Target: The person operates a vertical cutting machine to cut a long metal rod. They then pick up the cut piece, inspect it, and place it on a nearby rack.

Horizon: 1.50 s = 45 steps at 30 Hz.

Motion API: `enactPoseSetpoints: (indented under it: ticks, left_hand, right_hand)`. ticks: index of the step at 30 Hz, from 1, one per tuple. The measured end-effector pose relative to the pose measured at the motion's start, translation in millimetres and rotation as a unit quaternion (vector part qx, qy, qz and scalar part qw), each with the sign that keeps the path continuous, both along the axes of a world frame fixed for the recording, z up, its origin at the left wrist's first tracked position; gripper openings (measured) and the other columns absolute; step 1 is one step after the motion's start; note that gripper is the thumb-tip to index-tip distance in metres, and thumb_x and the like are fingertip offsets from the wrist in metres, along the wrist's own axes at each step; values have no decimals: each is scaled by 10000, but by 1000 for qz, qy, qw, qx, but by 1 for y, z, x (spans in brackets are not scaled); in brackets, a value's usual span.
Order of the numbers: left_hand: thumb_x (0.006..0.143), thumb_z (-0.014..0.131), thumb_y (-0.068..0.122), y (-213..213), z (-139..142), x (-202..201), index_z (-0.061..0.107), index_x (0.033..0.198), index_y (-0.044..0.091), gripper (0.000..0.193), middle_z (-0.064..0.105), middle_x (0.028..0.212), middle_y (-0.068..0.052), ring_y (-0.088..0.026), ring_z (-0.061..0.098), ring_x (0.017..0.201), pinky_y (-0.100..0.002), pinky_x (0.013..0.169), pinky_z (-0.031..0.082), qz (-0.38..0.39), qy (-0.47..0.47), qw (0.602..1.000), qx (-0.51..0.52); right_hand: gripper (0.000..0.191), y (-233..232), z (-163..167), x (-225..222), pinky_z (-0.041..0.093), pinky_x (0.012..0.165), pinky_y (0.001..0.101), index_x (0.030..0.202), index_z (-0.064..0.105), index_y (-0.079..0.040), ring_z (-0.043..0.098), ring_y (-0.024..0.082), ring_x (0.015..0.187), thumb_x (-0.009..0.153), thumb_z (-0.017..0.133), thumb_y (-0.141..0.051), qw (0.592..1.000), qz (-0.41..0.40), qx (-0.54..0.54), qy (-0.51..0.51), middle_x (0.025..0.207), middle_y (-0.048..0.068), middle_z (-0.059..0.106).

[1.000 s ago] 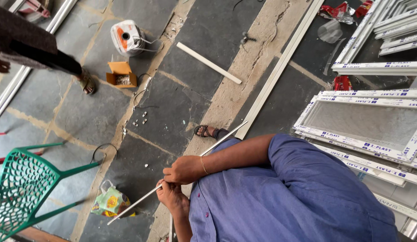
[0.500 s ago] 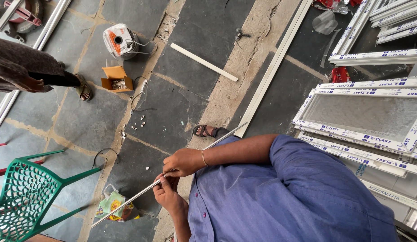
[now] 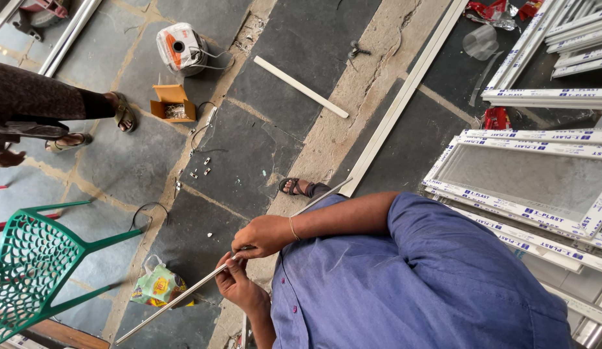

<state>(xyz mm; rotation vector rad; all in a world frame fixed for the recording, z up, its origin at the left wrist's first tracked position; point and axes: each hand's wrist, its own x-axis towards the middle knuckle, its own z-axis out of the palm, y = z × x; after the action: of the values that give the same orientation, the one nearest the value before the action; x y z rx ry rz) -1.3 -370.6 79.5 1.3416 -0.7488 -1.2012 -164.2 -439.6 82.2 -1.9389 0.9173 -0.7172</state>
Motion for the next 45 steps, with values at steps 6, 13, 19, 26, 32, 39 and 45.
enactPoseSetpoints:
  ticks: [6,13,19,26,32,39,45]
  left_hand:
    - [1074,606,163,3,-11,14,629,1095,-4,170,687,1014,-91,-171,711,967,-374,956,611,14,59,998,-25]
    - [1071,627,147,13,-21,13,636,1085,-5,153,689,1022,-93,-181,707,971,-362,952,607,12,56,998,-29]
    - [1049,655,126,11,-20,18,679,1093,-15,150,739,1016,-120,-179,723,944,-322,896,602,-26,2,999,-29]
    - [1032,664,106,14,-18,16,693,1132,-21,164,743,1045,-125,-176,734,979,-301,907,600,-34,-21,999,-25]
    - [1114,477,297,17,-9,11,629,1211,-11,357,721,1012,-125,-204,733,955,-335,889,618,-2,-18,1000,-10]
    - [1124,337,490,17,-1,35,551,1304,21,546,699,985,-121,-240,729,954,-378,901,623,108,15,992,-60]
    - [1163,439,402,11,-16,58,604,1135,20,416,671,1046,-96,-256,711,975,-400,915,607,129,8,991,-43]
  right_hand:
    - [180,4,-2,0,511,647,457,958,667,-132,685,323,765,964,658,-312,999,16,17,33,861,72,685]
    - [208,12,-6,-2,500,622,425,947,702,-142,682,286,726,956,647,-342,998,-5,62,6,812,62,694]
    - [318,8,-20,2,474,593,345,953,770,-159,636,179,641,1022,609,-425,959,67,270,-50,707,39,675]
    - [301,10,-24,-4,494,592,355,916,775,-161,689,180,650,964,654,-432,985,46,166,-31,738,10,725]
    - [298,15,-17,-4,496,597,410,980,763,-189,689,252,658,956,661,-468,994,14,91,56,739,45,712]
    - [307,19,-16,-15,482,585,395,1006,758,-182,676,250,631,971,634,-461,992,39,114,29,730,49,717]
    - [317,9,-15,-12,487,581,384,998,764,-191,679,239,635,971,637,-479,991,35,124,27,747,40,728]
